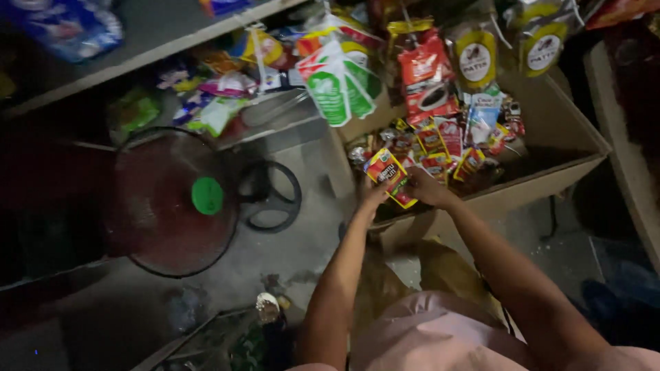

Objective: Organizing various grocery items from a cardboard box onto store shelves.

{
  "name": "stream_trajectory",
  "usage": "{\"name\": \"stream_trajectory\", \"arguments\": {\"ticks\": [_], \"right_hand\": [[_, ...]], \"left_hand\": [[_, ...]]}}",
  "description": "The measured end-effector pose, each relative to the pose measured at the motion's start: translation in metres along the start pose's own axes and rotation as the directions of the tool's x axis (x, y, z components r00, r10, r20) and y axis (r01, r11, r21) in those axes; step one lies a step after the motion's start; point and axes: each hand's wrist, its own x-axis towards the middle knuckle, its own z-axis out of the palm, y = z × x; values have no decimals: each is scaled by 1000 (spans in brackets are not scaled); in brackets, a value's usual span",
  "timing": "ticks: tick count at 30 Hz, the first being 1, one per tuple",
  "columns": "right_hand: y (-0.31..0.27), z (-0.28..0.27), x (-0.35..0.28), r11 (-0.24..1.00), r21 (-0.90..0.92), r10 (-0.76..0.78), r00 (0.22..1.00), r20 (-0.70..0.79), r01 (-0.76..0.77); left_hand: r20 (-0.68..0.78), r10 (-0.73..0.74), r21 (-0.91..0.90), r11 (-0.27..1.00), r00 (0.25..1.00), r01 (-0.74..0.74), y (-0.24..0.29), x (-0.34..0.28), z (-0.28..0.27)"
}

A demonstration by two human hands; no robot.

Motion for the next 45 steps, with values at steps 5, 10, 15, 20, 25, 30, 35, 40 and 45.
{"name": "stream_trajectory", "arguments": {"ticks": [5, 10, 15, 20, 25, 30, 35, 40, 45], "right_hand": [[69, -25, -6, 993, 56, -107, 994, -6, 107], [99, -59, -23, 978, -200, -65, 997, -46, 55], [112, -87, -26, 973, -224, 35, 992, -122, -62], [137, -88, -10, 983, -184, -11, 999, -44, 3], [112, -74, 17, 988, -41, -147, 986, 80, 151], [17, -41, 42, 972, 103, -219, 974, 51, 213], [-30, 12, 101, 669, -471, -621, 781, 70, 574], [-106, 89, 154, 994, 15, -107, 994, 14, 107], [-214, 129, 169, 851, -122, -522, 804, -284, 510]], "left_hand": [[-118, 160, 291, 949, 980, -120, -73, 23, 41], [63, 375, 358, 857, 925, -371, -117, 38, 70], [99, 287, 663, 695, 953, -279, -135, 39, 92], [113, 226, 680, 692, 968, -241, -129, 45, 95], [103, 262, 410, 868, 959, -281, -95, 45, 100], [60, 403, 432, 814, 913, -387, -27, 36, 75], [55, 449, 273, 853, 892, -446, 60, 20, 15], [-143, 468, 85, 884, 872, -460, 152, 9, -51], [-182, 541, 220, 836, 821, -503, 242, 26, -126]]}}
